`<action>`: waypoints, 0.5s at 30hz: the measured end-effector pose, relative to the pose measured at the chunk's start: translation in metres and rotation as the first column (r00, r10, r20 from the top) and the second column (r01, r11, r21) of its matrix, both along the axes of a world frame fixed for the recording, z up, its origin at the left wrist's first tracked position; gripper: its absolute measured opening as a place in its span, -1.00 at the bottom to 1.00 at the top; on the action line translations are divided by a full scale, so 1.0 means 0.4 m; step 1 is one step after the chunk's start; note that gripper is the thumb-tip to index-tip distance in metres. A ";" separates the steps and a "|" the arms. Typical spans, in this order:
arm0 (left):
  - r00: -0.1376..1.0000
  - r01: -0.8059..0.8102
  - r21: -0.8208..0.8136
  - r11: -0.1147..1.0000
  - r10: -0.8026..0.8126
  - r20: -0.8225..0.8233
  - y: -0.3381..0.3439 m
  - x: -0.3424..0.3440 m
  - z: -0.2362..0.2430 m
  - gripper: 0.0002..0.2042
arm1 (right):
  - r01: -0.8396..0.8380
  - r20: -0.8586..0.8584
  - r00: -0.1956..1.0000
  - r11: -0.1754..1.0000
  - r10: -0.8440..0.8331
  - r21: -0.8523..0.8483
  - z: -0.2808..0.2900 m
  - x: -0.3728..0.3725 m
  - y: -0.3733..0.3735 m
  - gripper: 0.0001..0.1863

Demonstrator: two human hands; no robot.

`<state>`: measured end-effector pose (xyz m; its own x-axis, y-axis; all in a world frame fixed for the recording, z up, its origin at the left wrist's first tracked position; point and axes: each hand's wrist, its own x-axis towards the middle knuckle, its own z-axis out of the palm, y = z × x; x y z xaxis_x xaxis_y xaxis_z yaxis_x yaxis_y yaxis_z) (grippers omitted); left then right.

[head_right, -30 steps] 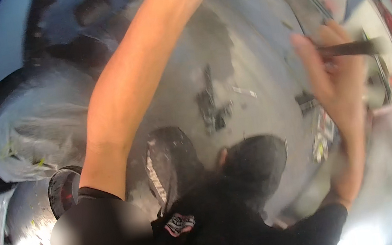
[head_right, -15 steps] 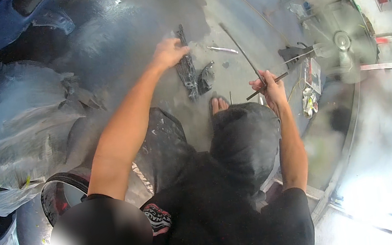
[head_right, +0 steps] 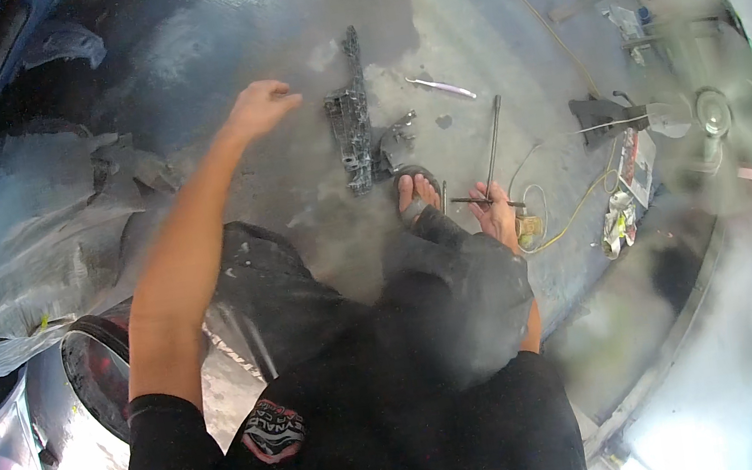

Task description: The person handles a black plastic trim piece against a light blue car door, uses a screwdriver on the trim, and then uses a socket wrench to tighten a bolt on the lower edge of the door.

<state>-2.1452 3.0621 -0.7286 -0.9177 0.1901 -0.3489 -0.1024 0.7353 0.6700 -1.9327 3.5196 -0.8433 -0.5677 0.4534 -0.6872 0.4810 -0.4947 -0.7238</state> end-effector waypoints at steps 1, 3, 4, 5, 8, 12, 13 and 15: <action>0.999 -0.005 -0.027 1.000 0.006 0.031 0.003 -0.004 -0.009 -0.42 | -0.017 0.035 0.999 1.000 0.017 -0.007 -0.019 0.001 0.029 -0.64; 0.998 -0.011 -0.076 0.997 0.016 0.064 0.000 -0.014 -0.011 -0.42 | -0.016 0.059 0.998 1.000 0.015 0.020 -0.046 -0.006 0.085 -0.61; 0.997 0.038 -0.131 0.991 -0.029 0.070 0.001 -0.019 -0.010 -0.42 | -0.015 0.078 0.997 0.998 0.010 0.065 -0.060 -0.011 0.110 -0.58; 0.994 0.080 -0.186 0.979 -0.064 0.089 -0.004 -0.017 -0.014 -0.42 | -0.022 0.095 0.995 0.999 0.018 0.047 -0.062 -0.019 0.122 -0.58; 0.976 0.056 -0.193 0.980 -0.013 0.219 -0.039 -0.034 -0.015 -0.43 | -0.048 0.343 0.932 0.900 -0.115 0.432 -0.040 -0.011 0.157 -0.50; 0.983 -0.058 -0.210 0.976 0.093 0.160 -0.075 -0.034 0.015 -0.44 | -0.240 0.255 0.963 0.156 -0.083 0.958 0.008 0.001 0.116 -0.45; 0.977 -0.123 -0.190 0.974 0.152 0.147 -0.088 -0.031 0.028 -0.44 | -0.126 0.096 0.980 0.172 0.175 0.977 0.035 -0.010 0.091 -0.46; 0.961 -0.211 -0.185 0.960 0.238 0.138 -0.114 -0.011 0.042 -0.43 | -0.526 0.227 0.834 0.604 0.502 0.598 0.092 -0.123 -0.013 -0.57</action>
<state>-2.1495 3.0167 -0.7117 -0.8610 -0.0877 -0.5011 -0.3717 0.7809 0.5021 -1.9818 3.5143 -0.8066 -0.8246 0.4139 -0.3857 0.5435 0.3904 -0.7430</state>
